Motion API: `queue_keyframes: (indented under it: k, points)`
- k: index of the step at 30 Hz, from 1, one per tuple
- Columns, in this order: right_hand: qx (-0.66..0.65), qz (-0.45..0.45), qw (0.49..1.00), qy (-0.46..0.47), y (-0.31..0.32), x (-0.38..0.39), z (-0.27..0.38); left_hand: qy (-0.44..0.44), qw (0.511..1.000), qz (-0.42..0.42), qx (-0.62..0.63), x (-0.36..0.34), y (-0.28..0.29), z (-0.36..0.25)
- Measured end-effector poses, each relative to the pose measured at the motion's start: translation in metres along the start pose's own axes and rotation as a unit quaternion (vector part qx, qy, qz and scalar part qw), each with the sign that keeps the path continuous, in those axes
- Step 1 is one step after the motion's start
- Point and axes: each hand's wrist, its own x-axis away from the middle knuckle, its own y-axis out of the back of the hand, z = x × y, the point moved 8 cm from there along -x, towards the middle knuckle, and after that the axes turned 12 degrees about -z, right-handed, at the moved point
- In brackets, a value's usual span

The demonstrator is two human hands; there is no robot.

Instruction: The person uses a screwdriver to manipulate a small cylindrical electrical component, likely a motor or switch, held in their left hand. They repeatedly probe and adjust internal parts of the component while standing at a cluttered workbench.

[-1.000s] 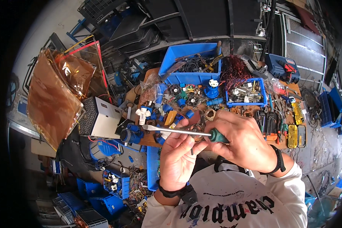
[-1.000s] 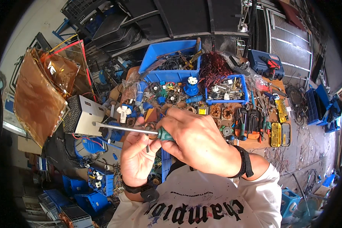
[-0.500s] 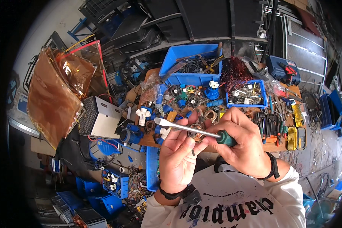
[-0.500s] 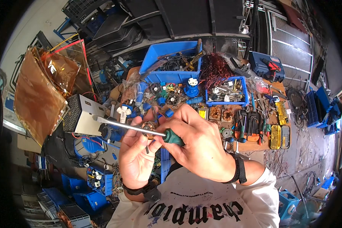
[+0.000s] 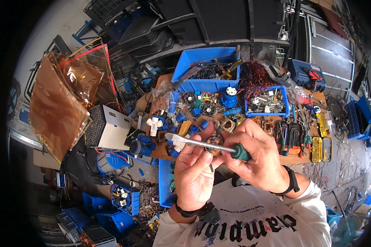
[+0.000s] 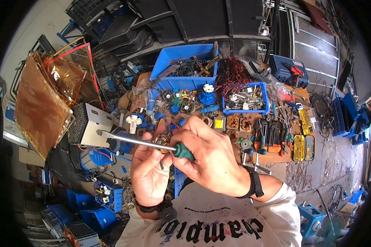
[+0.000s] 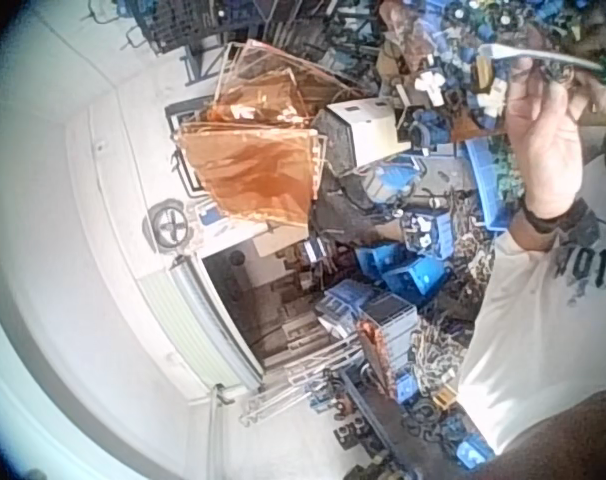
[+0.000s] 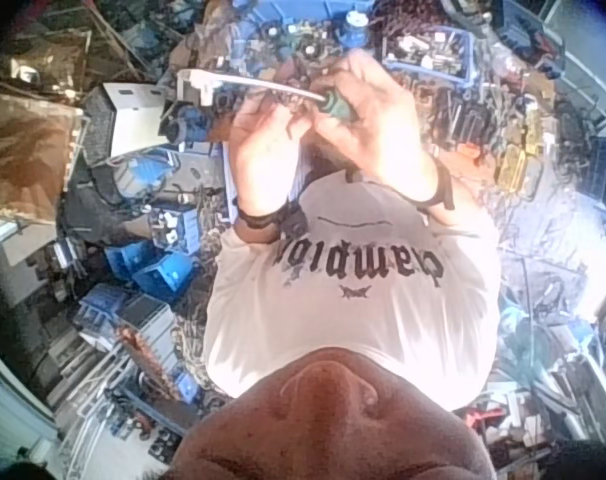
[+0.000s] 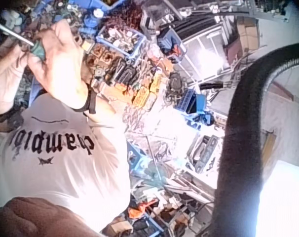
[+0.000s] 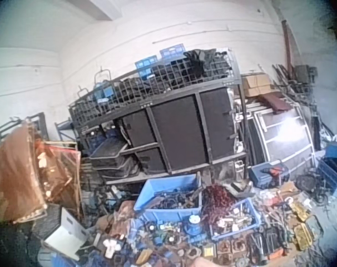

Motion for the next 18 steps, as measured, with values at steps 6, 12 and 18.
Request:
queue_keyframes:
  k: [6,12,18]
  points:
    - [-0.006,0.009,1.0,0.015,0.002,-0.001,0.001,-0.029,0.999,0.029,-0.02,0.0,-0.004,-0.003]
    - [-0.029,-0.058,0.998,0.013,0.009,-0.004,0.002,-0.132,0.987,0.027,-0.093,-0.003,-0.012,-0.019]
    - [-0.098,-0.045,0.993,-0.044,0.003,-0.001,-0.004,-0.24,0.953,0.064,-0.174,0.004,-0.02,-0.024]
